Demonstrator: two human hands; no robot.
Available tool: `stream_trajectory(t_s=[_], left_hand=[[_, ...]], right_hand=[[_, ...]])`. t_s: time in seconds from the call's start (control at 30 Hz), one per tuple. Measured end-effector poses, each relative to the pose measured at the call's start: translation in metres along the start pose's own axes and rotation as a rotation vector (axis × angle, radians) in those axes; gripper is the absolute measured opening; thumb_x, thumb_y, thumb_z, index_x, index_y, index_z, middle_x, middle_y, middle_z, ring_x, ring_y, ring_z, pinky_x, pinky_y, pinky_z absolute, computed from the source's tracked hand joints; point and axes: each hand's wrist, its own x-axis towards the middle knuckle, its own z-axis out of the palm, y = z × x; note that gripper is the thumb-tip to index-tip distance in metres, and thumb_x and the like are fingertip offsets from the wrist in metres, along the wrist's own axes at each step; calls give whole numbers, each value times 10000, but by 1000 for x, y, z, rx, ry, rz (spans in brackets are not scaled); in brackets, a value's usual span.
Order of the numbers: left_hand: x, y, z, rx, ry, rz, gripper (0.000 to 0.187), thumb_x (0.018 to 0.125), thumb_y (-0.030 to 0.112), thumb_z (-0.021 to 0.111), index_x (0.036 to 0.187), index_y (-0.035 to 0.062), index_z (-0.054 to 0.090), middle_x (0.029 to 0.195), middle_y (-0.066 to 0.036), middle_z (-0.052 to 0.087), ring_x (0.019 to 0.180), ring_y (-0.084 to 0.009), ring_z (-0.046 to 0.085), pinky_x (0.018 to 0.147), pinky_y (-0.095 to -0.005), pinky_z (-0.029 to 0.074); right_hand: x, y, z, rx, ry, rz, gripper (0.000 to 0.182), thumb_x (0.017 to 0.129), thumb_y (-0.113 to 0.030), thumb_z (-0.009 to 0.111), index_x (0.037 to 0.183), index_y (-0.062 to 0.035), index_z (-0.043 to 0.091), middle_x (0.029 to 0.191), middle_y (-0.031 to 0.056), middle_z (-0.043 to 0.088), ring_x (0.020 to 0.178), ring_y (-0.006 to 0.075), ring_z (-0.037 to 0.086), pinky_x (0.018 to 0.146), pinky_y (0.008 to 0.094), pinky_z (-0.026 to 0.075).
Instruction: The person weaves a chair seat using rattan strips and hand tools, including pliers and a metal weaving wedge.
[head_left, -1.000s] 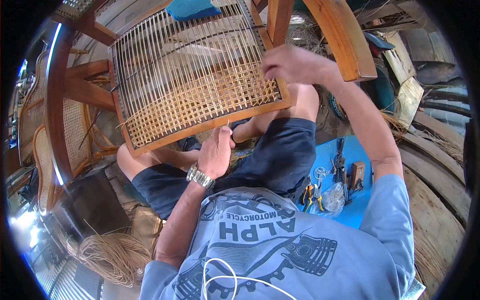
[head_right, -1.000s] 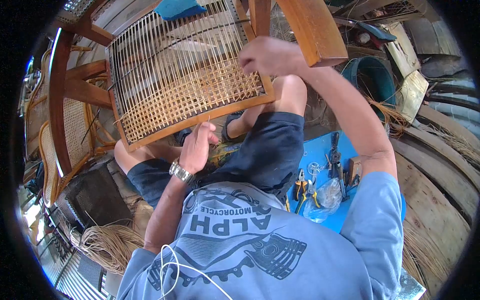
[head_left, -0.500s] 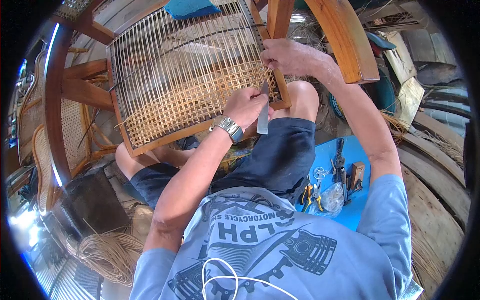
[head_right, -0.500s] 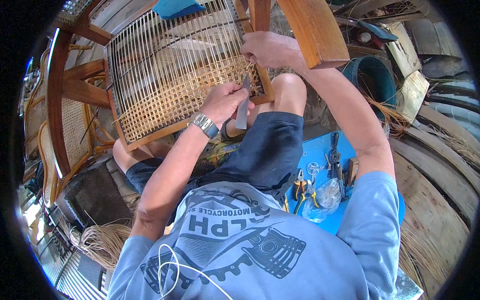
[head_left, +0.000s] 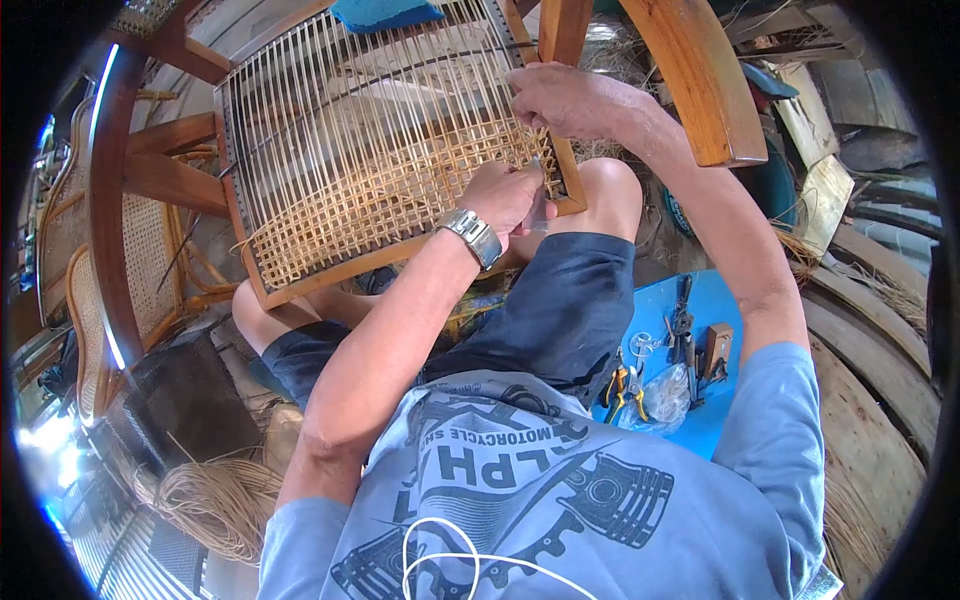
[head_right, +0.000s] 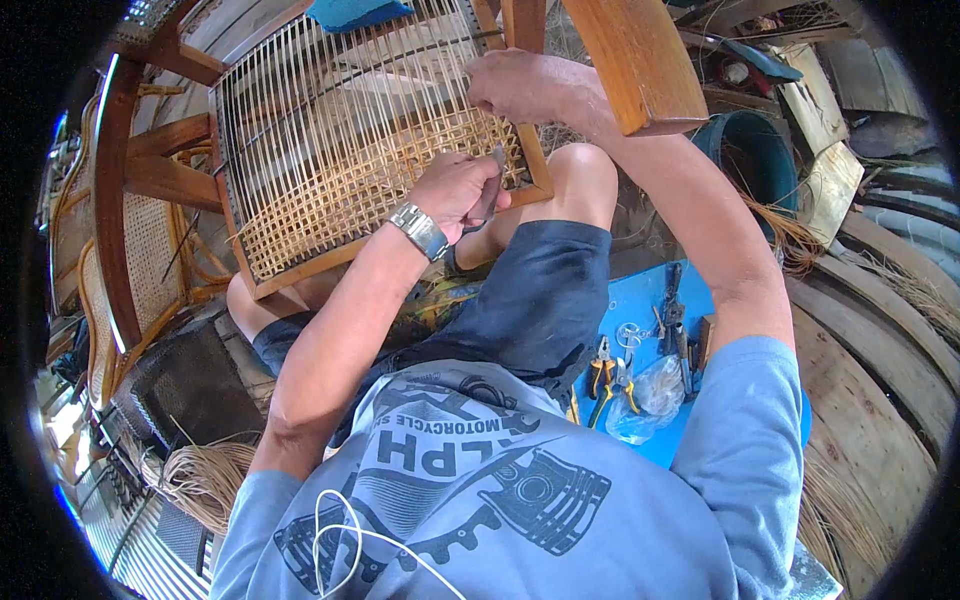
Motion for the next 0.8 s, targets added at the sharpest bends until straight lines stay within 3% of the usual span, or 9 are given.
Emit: stream_trajectory(t_s=[0.17, 0.23, 0.47, 0.53, 0.6, 0.63, 0.67, 0.73, 0.8], left_hand=[[9, -10, 21, -87, 143, 41, 189, 946, 102, 562, 787, 1, 573, 606, -82, 585, 589, -204, 678, 361, -298, 334], [13, -17, 30, 157, 309, 116, 177, 953, 96, 549, 827, -27, 569, 649, -109, 620, 587, -223, 683, 378, -324, 413], [1, -9, 3, 232, 144, 62, 249, 995, 87, 505, 1117, -130, 515, 757, -139, 681, 587, -211, 682, 459, -319, 555], [0, 4, 4, 306, 150, 78, 237, 976, 90, 518, 1046, -131, 566, 741, -157, 689, 531, -199, 662, 467, -310, 569], [0, 22, 8, 501, 164, -46, 242, 952, 113, 537, 887, -93, 646, 714, -165, 700, 492, -189, 650, 460, -300, 555], [10, 20, 5, 688, 211, 15, 286, 924, 148, 560, 743, -28, 694, 676, -162, 701, 500, -174, 659, 452, -292, 538], [13, 22, 4, 692, 214, 23, 286, 924, 148, 560, 743, -28, 694, 676, -162, 701, 500, -174, 659, 452, -292, 538], [25, 21, 1, 1098, 229, 115, 288, 911, 165, 577, 723, -9, 708, 660, -138, 704, 489, -152, 659, 458, -303, 531], [30, 14, 2, 1226, 319, 244, 311, 899, 234, 597, 743, -6, 718, 738, -181, 724, 588, -228, 707, 559, -363, 568]], right_hand=[[6, 13, 14, 3, 58, -88, 34, 805, 3, 639, 773, -6, 649, 935, 99, 549, 946, 288, 587, 833, 408, 515], [13, 17, 26, 0, 91, -128, 28, 789, 6, 641, 764, -3, 646, 936, 106, 554, 947, 293, 592, 826, 412, 514], [4, 11, 38, -40, 86, -225, 53, 771, -44, 692, 804, -32, 652, 905, 87, 578, 949, 289, 604, 823, 416, 492], [-7, 8, 33, -33, 138, -223, 65, 771, -64, 708, 816, -57, 661, 884, 73, 580, 961, 271, 602, 823, 405, 481], [-17, 6, 24, -114, 112, -202, 75, 791, -119, 713, 860, -118, 683, 868, 27, 605, 1010, 215, 596, 850, 374, 453], [-16, 3, 24, -118, 119, -203, 75, 791, -119, 713, 860, -118, 683, 868, 27, 605, 1010, 215, 596, 850, 374, 453], [-15, 0, 26, -188, 120, -149, 83, 797, -133, 706, 877, -139, 686, 881, 3, 618, 1027, 194, 589, 861, 358, 439], [-15, -4, 28, -261, 125, -87, 94, 802, -146, 699, 895, -159, 689, 895, -22, 632, 1044, 173, 582, 873, 343, 425], [-15, -6, 28, -479, 61, -111, 106, 820, -141, 672, 922, -166, 686, 908, -28, 649, 1021, 170, 597, 858, 351, 432]])
